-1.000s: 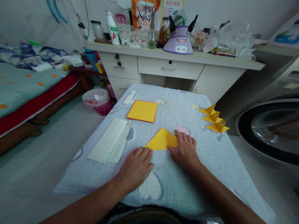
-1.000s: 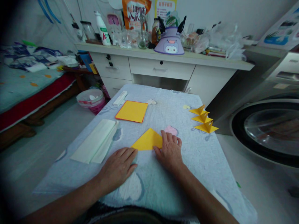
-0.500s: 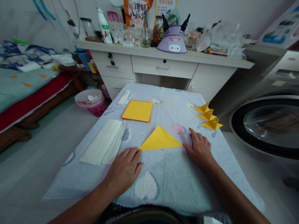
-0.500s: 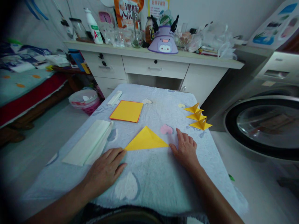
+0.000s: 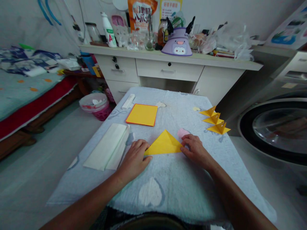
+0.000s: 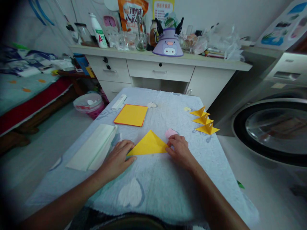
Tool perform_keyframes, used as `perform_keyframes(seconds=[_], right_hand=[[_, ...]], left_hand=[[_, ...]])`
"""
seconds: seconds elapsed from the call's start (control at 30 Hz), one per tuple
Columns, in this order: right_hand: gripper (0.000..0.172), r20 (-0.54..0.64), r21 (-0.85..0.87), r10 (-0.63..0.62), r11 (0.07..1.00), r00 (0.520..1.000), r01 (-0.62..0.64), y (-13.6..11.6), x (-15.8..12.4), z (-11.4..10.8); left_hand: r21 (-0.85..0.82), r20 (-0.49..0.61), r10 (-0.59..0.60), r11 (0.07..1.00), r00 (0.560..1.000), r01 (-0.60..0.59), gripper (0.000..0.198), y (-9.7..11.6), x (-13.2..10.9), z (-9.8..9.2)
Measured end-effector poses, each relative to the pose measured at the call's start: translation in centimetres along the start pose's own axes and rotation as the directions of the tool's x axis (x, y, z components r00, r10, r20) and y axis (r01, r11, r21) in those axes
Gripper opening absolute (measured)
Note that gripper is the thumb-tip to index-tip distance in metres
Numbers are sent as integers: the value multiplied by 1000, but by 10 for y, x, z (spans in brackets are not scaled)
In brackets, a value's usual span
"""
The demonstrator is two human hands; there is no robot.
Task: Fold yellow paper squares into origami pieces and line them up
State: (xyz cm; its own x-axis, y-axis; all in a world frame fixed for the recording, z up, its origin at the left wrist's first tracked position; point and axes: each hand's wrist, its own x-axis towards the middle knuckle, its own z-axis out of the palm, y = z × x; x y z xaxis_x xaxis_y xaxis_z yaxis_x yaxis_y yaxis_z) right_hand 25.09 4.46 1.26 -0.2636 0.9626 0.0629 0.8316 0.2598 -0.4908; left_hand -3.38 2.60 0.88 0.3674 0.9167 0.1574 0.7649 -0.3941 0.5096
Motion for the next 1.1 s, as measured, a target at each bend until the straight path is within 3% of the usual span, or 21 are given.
perform_keyframes(seconds=[0.13,0.23,0.37,0.47,0.53,0.63,0.73,0.83,0.9,0.97,1.1], right_hand=[[13,-96,259,-45,963,994,69,2,-1,-1],[18,-121,577,35,815,992,42,4,-4,-5],[23,-181,801,182,597,967,38,2,-7,-6],[35,-192,859,224,510,956,53,1,-7,-7],[44,-178,896,273,443,946,41,1,-5,-8],[52,-152,921,363,390,920,-2,4,-2,-8],[50,-250,873,429,488,868,10,10,1,-5],[41,-427,683,384,730,819,13,11,-3,-2],[36,-476,521,254,853,842,37,7,-7,-2],[33,-474,383,105,918,874,97,0,-12,-1],[31,-319,168,-167,959,933,229,-15,-17,5]], left_hand=[[-164,-16,-15,986,1000,12,3,3,7,-7],[-394,-43,-45,919,998,24,8,6,14,-21],[-733,60,-203,656,977,181,19,16,30,-41],[-896,57,-259,413,964,164,23,28,42,-49],[-942,117,-310,267,944,204,27,33,48,-48],[-914,254,-307,235,917,332,33,32,53,-32],[-864,272,-343,325,899,385,29,23,55,-8],[-847,228,-380,377,896,375,33,14,55,10],[-845,192,-342,419,920,333,42,10,54,13],[-835,176,-287,463,942,297,47,8,53,12],[-816,198,-201,509,959,275,48,2,51,10]])
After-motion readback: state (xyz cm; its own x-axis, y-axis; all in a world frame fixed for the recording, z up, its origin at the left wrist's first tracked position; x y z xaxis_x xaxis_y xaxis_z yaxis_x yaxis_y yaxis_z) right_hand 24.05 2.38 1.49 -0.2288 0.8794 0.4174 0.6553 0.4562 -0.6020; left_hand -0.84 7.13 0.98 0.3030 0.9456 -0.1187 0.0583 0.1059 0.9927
